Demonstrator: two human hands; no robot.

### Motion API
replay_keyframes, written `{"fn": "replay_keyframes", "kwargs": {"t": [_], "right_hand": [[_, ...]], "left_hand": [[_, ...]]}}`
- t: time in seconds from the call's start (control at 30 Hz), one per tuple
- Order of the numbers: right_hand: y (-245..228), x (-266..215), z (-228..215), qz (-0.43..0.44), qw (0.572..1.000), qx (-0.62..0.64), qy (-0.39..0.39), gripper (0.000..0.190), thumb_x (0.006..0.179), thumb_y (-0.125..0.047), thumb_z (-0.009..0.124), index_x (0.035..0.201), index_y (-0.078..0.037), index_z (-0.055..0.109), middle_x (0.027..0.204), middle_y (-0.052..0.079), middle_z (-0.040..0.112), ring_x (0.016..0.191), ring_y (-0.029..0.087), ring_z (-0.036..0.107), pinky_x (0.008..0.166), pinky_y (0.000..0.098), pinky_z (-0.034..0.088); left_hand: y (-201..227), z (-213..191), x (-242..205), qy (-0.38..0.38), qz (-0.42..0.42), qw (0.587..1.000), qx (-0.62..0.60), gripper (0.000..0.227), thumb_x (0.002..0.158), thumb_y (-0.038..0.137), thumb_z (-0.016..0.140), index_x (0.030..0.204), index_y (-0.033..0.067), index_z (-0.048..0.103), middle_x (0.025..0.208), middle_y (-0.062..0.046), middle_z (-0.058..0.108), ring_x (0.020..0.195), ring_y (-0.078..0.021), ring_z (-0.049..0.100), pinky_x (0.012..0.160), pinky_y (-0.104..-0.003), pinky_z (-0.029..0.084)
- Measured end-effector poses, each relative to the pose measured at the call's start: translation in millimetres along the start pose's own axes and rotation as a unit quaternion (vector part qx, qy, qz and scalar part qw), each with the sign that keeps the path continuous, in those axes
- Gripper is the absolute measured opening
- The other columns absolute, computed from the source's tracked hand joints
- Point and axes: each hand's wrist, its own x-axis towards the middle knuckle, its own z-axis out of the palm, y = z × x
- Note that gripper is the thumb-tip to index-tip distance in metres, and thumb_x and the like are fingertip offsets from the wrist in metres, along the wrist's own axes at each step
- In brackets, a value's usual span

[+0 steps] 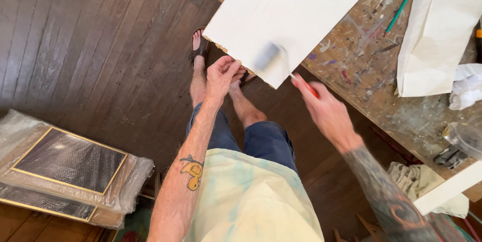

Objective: Applying wood glue to a board and spreading it evenly with a roller

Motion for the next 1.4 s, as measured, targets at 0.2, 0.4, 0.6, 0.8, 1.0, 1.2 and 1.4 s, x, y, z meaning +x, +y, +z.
{"fn": "replay_keyframes", "kwargs": {"t": [0.2,0.4,0.6,0.8,1.0,1.2,1.4], "right_hand": [[45,-100,2,0.062,0.997,-0.025,-0.038,0.054,0.105,-0.023,0.052,0.157,-0.035,0.044,0.123,0.002,0.062,0.103,0.027,0.071,0.075,0.0399,0.063],[39,-100,16,0.073,0.997,0.015,-0.020,0.050,0.105,-0.025,0.054,0.154,-0.034,0.049,0.126,0.000,0.061,0.102,0.024,0.071,0.075,0.0371,0.063],[24,-61,26,0.026,1.000,-0.003,-0.006,0.049,0.105,-0.025,0.056,0.153,-0.033,0.051,0.124,0.000,0.062,0.100,0.023,0.072,0.075,0.0360,0.063],[-45,31,8,-0.032,0.997,-0.029,0.058,0.046,0.106,-0.025,0.057,0.152,-0.033,0.051,0.120,-0.003,0.061,0.097,0.019,0.072,0.073,0.0338,0.062],[-96,103,8,-0.075,0.992,0.002,0.102,0.048,0.108,-0.021,0.054,0.154,-0.034,0.047,0.115,-0.001,0.059,0.088,0.022,0.072,0.069,0.0366,0.062],[-47,11,0,-0.024,0.999,-0.024,0.012,0.048,0.106,-0.022,0.055,0.153,-0.031,0.049,0.122,-0.001,0.060,0.097,0.023,0.072,0.071,0.0356,0.062],[3,-71,15,0.036,0.998,-0.042,-0.017,0.051,0.105,-0.023,0.054,0.154,-0.034,0.048,0.121,-0.002,0.061,0.097,0.023,0.071,0.070,0.0348,0.063]], "left_hand": [[8,3,-5,-0.006,0.004,1.000,-0.003,0.017,0.098,0.014,0.072,0.110,0.0030,0.068,0.093,-0.014,0.077,0.084,-0.0191,0.078,0.079,-0.032,0.068],[1,-2,-7,-0.010,0.017,1.000,0.013,0.020,0.101,0.014,0.069,0.116,0.0003,0.066,0.094,-0.016,0.076,0.084,-0.0193,0.078,0.079,-0.032,0.067],[-8,-25,-17,0.010,0.006,1.000,-0.010,0.020,0.101,0.013,0.069,0.115,-0.0010,0.065,0.095,-0.016,0.075,0.084,-0.0204,0.077,0.078,-0.032,0.067],[-33,-28,-6,0.013,0.017,0.997,-0.072,0.020,0.099,0.009,0.071,0.116,-0.0008,0.065,0.094,-0.017,0.076,0.081,-0.0254,0.079,0.075,-0.036,0.069],[-23,-26,-7,0.000,0.012,0.998,-0.060,0.021,0.098,0.009,0.073,0.115,-0.0016,0.065,0.095,-0.019,0.076,0.081,-0.0284,0.079,0.077,-0.039,0.068],[-24,-33,-6,-0.025,0.012,0.998,-0.051,0.022,0.100,0.011,0.071,0.117,-0.0012,0.066,0.096,-0.021,0.075,0.086,-0.0270,0.078,0.080,-0.038,0.067],[-23,-32,-6,-0.026,0.006,0.999,-0.035,0.022,0.100,0.014,0.072,0.116,0.0006,0.067,0.096,-0.019,0.076,0.087,-0.0241,0.078,0.081,-0.035,0.067]]}}
